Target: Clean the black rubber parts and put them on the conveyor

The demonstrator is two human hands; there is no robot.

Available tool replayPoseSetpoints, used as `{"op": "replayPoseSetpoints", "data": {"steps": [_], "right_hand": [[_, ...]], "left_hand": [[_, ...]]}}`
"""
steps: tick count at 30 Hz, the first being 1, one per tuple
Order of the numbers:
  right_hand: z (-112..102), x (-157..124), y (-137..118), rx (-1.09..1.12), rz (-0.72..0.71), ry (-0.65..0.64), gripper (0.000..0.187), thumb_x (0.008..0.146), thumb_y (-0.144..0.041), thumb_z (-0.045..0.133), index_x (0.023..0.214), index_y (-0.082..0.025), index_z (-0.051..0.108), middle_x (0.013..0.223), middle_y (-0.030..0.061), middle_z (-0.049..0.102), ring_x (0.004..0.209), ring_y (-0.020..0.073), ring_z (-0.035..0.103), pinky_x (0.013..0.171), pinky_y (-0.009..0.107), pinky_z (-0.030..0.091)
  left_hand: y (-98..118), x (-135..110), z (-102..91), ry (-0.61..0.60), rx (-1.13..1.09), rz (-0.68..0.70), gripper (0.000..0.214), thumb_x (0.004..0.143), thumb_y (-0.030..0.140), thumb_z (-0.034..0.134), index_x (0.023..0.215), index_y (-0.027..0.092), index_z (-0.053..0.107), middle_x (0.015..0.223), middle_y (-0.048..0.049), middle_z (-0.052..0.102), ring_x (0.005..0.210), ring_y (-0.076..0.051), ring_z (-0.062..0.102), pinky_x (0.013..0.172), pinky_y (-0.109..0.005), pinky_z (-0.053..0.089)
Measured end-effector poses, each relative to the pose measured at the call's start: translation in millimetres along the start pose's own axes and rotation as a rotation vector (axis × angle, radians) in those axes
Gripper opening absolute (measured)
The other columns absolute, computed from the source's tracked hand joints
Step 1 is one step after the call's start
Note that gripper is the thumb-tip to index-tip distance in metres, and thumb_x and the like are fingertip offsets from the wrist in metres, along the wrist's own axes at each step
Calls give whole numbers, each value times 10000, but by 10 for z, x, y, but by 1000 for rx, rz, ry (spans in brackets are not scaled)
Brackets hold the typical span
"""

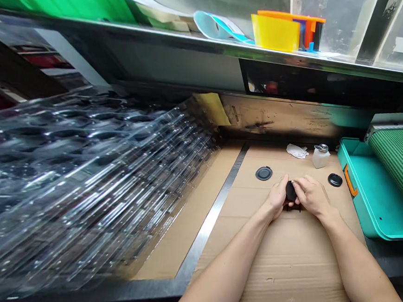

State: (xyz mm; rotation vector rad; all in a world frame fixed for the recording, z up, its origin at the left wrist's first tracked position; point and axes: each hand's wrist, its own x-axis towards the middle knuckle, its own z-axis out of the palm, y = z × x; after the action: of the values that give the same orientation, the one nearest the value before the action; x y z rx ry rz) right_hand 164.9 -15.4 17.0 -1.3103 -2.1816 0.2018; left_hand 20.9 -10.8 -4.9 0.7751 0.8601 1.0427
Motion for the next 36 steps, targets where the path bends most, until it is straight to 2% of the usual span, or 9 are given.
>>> {"op": "replayPoseSetpoints", "data": {"steps": [3,7,12,16,22,27,32,36], "right_hand": [[-7,-4,-24,-132,-13,-17,242,1028,-304,464,994,-230,692,943,41,653,869,163,604,732,255,399],[-16,10,-13,-250,-26,-74,255,1012,-276,474,873,-205,676,879,39,658,799,164,586,714,273,373],[-6,23,30,-273,-100,-70,270,999,-234,452,848,-187,670,869,55,662,801,168,572,755,275,382],[-13,36,42,-259,-126,-79,271,988,-227,449,859,-180,683,875,67,673,810,173,580,794,277,393],[-46,50,1,-326,-2,-132,238,936,-242,509,791,-199,692,838,62,702,741,179,605,707,286,381],[-59,48,-9,-299,-65,-100,269,949,-231,480,792,-190,695,844,61,706,768,172,611,748,279,391],[-76,36,-23,-289,27,-119,240,923,-246,517,763,-202,690,825,51,713,720,166,599,657,275,351],[-70,24,-28,-240,24,-88,251,929,-247,517,745,-202,681,813,41,705,726,153,593,676,253,362]], "left_hand": [[-52,3,-5,20,125,19,660,918,684,419,577,146,592,440,-74,570,311,-127,451,352,-247,292],[-57,4,-11,10,176,27,675,896,721,406,570,161,596,430,-74,575,319,-137,468,371,-256,322],[-13,-5,3,-11,311,47,693,879,745,416,532,171,588,419,-71,572,331,-150,493,378,-266,357],[12,-1,-2,-35,287,22,688,864,754,448,555,159,601,418,-66,571,315,-141,483,358,-255,343],[-21,18,-14,-45,302,26,645,910,671,453,550,159,604,414,-77,573,316,-141,486,367,-255,358],[-63,27,-22,-58,292,57,633,932,626,451,526,164,601,408,-75,569,319,-141,485,376,-258,357],[-57,22,-8,-48,299,42,600,932,592,459,534,164,596,421,-80,577,331,-154,497,379,-269,362],[-56,24,-4,-52,286,40,589,925,598,459,542,170,591,423,-76,576,339,-159,506,381,-268,366]]}}
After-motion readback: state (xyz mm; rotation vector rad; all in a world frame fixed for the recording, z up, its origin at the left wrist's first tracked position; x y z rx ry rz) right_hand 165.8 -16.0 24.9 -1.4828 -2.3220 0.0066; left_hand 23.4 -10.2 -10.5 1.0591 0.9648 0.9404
